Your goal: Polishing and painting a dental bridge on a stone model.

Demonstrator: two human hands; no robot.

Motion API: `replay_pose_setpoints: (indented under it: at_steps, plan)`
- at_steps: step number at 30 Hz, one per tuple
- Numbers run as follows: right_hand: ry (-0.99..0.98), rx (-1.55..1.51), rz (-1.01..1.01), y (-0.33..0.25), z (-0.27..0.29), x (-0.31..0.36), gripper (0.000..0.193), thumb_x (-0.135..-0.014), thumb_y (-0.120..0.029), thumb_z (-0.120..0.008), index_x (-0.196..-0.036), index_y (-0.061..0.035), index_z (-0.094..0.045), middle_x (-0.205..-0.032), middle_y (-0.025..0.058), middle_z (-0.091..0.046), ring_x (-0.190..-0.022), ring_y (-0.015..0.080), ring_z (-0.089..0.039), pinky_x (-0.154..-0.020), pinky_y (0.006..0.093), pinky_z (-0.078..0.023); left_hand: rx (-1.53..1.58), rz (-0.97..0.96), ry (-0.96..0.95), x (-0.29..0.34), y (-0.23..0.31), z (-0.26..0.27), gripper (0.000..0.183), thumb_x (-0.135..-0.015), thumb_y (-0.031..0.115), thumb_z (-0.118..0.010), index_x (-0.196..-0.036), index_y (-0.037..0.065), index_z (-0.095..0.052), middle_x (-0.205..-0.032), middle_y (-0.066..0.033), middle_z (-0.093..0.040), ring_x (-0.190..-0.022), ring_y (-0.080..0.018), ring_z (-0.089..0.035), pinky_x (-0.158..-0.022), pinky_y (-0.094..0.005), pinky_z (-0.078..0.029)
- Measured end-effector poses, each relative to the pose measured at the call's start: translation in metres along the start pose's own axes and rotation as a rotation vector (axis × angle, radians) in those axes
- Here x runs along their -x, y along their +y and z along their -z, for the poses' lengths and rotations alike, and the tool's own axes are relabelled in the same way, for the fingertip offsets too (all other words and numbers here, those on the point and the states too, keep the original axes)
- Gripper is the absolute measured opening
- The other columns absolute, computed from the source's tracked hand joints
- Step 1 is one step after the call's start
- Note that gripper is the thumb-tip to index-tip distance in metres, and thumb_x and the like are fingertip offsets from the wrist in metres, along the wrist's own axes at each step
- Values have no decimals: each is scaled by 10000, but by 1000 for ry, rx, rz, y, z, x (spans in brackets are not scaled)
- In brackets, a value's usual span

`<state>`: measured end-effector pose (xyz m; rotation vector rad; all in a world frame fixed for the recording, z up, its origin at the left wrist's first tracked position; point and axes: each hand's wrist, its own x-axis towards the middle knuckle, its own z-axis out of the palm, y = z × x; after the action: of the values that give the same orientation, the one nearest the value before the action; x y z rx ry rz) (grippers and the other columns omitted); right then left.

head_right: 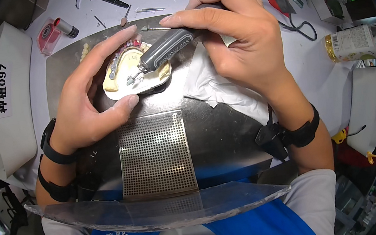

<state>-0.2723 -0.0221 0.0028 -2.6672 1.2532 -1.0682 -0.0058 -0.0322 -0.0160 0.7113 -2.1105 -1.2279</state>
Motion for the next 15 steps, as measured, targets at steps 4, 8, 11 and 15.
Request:
replay_pose_setpoints:
  at_steps: [4, 8, 11, 15]
  plan:
    - [17, -69, -8, 8, 4, 2, 442, -664, 118, -616, -1018, -107, -755, -994, 57, -666, -1000, 230, -631, -1076, 439, -314, -34, -6, -8, 0, 2, 1, 745, -742, 77, -661, -1425, -45, -390, -1367, -178, -483, -1280, -233, -466, -1106, -335, -311]
    - [47, -43, 16, -2, -1, -4, 440, -675, 119, -620, -1031, -104, -751, -989, 62, -660, -978, 229, -628, -1043, 424, -338, -18, -9, 2, 0, -1, 0, 741, -740, 74, -660, -1422, -44, -394, -1360, -179, -488, -1280, -233, -466, -1108, -333, -310]
    - [63, -235, -147, -6, -6, -2, 444, -685, 111, -630, -1052, -108, -750, -986, 55, -655, -951, 221, -626, -1062, 443, -315, -14, -6, 0, 0, 0, -1, 736, -742, 72, -659, -1419, -44, -396, -1355, -179, -490, -1282, -234, -464, -1107, -333, -313]
    - [31, 71, 29, -1, -6, -5, 469, -686, 108, -629, -1081, -117, -747, -992, 63, -652, -942, 206, -626, -1028, 409, -373, -38, 8, 2, 0, 1, -1, 736, -741, 76, -659, -1419, -43, -396, -1352, -180, -491, -1279, -233, -466, -1105, -333, -317]
